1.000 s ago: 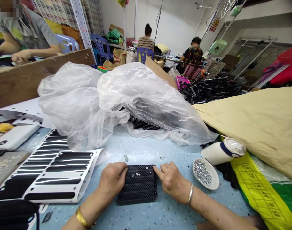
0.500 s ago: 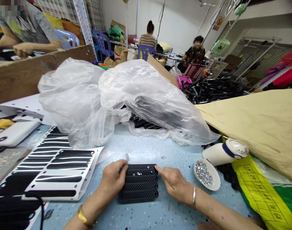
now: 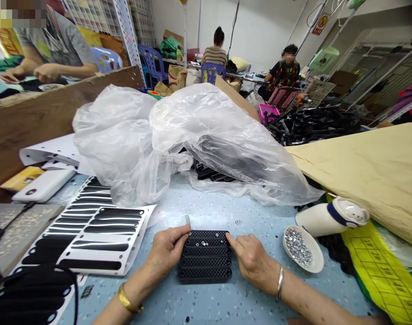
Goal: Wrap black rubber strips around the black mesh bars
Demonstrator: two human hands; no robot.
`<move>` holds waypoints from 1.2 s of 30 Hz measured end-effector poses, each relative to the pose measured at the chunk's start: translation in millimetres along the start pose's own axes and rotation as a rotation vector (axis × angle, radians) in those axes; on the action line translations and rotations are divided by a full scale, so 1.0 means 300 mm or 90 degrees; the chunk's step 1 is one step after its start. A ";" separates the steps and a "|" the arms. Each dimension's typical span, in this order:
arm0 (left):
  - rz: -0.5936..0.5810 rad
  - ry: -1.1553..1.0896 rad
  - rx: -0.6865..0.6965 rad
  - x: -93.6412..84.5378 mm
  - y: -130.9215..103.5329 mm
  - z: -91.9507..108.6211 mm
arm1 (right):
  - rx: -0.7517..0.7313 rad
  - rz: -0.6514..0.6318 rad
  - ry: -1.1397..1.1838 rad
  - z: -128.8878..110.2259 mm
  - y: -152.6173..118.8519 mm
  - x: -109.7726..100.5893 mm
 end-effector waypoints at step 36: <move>-0.109 0.344 0.337 0.002 -0.083 0.000 | 0.025 -0.188 -0.056 0.003 0.032 -0.023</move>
Point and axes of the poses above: each hand's wrist, its own y-axis towards the middle knuckle, its own x-axis out of the palm, z = x × y, the point moved 3 cm from there along y, towards the middle knuckle, and after that the axes turned 11 degrees about x, right-handed, at the moved point
